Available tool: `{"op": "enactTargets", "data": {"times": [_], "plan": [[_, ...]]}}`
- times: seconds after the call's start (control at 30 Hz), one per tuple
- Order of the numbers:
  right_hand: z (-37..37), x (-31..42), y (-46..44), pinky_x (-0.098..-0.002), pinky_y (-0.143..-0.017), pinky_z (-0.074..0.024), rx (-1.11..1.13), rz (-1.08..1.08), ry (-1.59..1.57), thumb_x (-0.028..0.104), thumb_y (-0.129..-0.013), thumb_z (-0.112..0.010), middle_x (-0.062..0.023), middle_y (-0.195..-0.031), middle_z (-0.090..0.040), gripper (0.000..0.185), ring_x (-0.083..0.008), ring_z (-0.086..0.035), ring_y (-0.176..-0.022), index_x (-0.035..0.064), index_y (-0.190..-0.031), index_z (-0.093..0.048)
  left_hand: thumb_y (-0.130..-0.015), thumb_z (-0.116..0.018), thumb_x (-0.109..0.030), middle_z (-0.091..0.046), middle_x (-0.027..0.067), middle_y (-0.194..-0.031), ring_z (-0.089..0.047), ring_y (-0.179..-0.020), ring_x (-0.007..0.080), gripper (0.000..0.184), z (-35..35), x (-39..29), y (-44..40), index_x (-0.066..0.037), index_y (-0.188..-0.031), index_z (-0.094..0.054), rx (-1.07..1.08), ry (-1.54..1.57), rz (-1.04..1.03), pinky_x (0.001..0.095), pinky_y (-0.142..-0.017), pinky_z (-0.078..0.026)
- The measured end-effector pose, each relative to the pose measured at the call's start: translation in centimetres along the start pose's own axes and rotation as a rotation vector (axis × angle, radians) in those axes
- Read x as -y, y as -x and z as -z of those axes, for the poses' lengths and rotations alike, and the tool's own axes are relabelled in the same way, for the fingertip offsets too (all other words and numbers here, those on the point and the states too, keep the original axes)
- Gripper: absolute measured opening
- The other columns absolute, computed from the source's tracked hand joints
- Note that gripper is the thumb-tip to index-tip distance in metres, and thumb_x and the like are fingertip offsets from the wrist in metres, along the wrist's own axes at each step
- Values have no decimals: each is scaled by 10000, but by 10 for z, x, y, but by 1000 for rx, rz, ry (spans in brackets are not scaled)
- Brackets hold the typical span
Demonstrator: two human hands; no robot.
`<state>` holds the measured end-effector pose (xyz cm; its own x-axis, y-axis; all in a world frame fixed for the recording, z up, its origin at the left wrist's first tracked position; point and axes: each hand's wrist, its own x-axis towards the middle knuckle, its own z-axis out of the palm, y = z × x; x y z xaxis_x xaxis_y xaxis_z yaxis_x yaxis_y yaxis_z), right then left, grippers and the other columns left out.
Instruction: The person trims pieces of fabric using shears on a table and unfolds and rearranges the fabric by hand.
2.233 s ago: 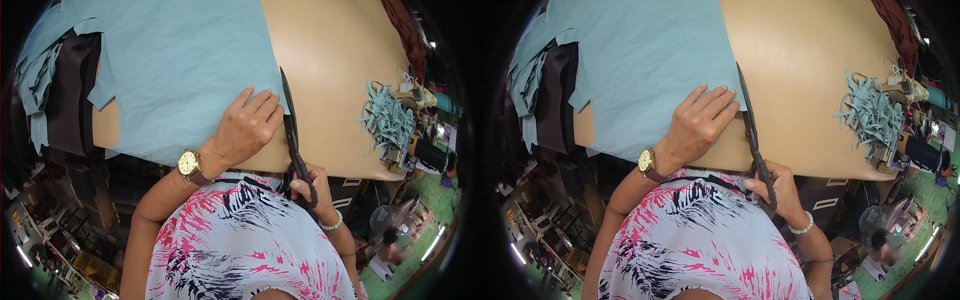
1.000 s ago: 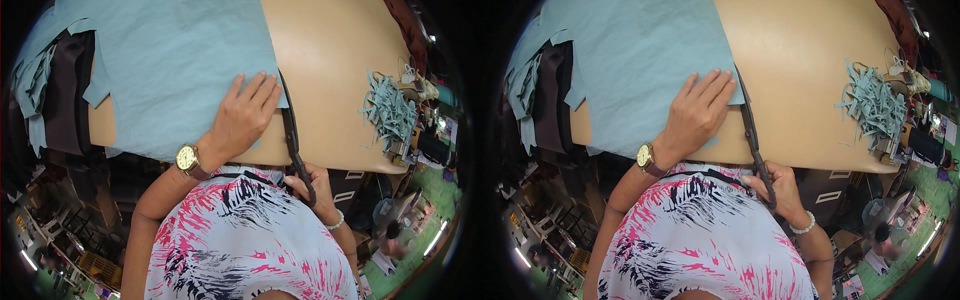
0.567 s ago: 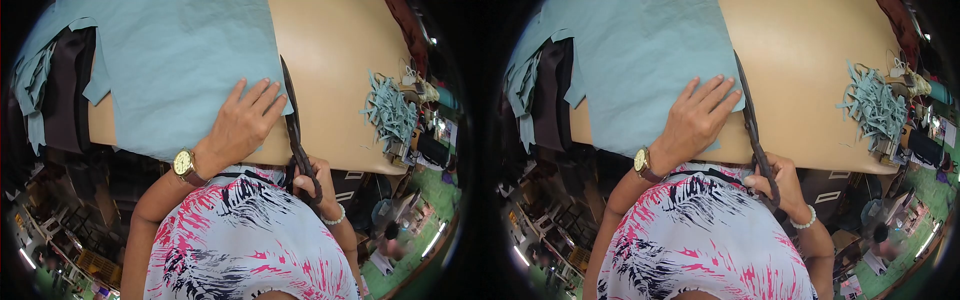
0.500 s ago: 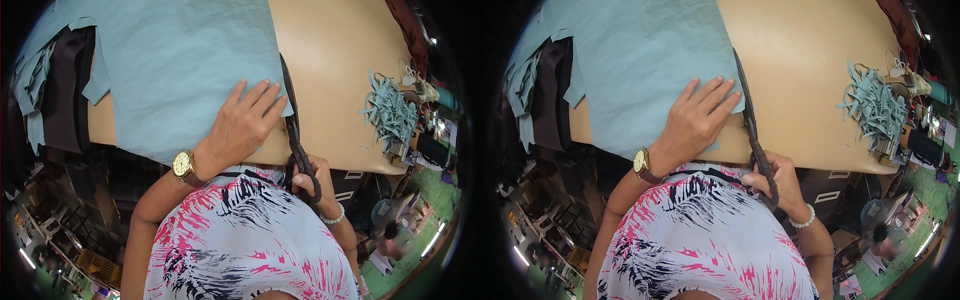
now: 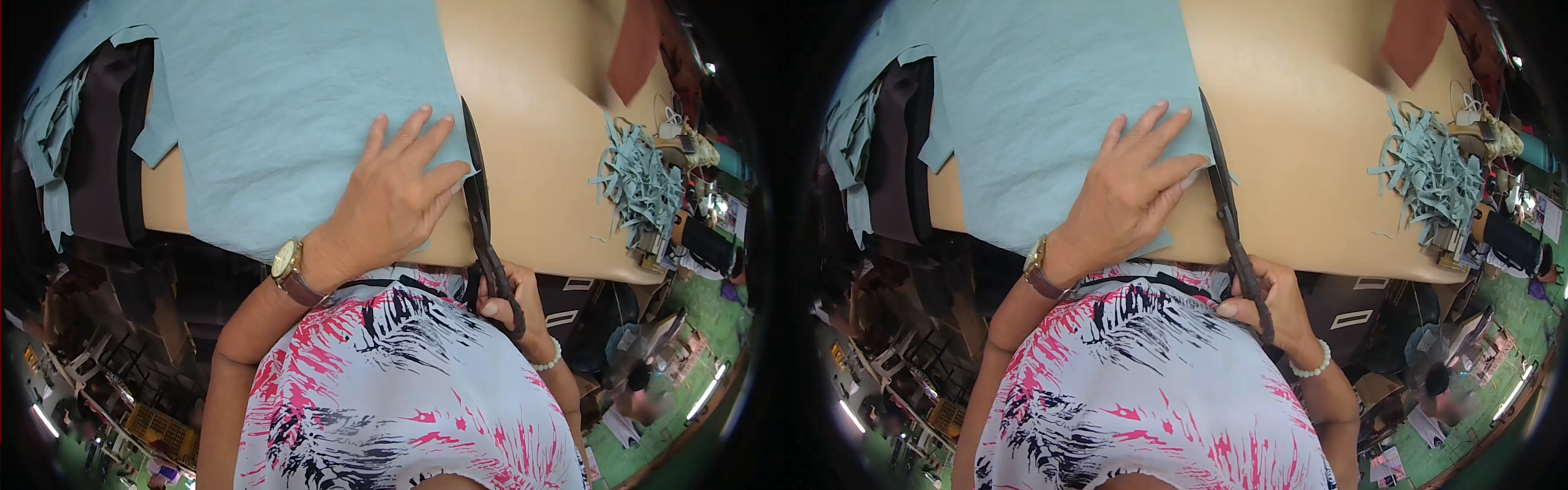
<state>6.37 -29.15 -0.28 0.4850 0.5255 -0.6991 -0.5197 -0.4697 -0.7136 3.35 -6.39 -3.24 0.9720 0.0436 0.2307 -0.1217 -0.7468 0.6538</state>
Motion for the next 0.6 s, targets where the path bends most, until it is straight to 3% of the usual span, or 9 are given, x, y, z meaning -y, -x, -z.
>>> {"op": "enactTargets", "data": {"times": [0.27, 0.6], "plan": [[1, -5, 4, -190, -483, -278, -2, -15, -14, 229, -591, -778, 45, -592, -440, 336, -42, -386, -545, 33, -663, -515, -858, -497, -157, -387, 194, -1321, -269, -1275, 375, 222, 12, 3, -5, -73, -1038, -597, 175, 124, 111, 575, -1011, -151], [-5, 1, 0, -190, -480, -283, -1, -10, -54, 306, -615, -755, 36, -585, -454, 369, -47, -394, -537, 24, -663, -523, -858, -505, -164, -391, 195, -1317, -266, -1276, 374, 219, 12, 2, -5, -73, -1030, -607, 208, 106, 108, 579, -1015, -135]]}}
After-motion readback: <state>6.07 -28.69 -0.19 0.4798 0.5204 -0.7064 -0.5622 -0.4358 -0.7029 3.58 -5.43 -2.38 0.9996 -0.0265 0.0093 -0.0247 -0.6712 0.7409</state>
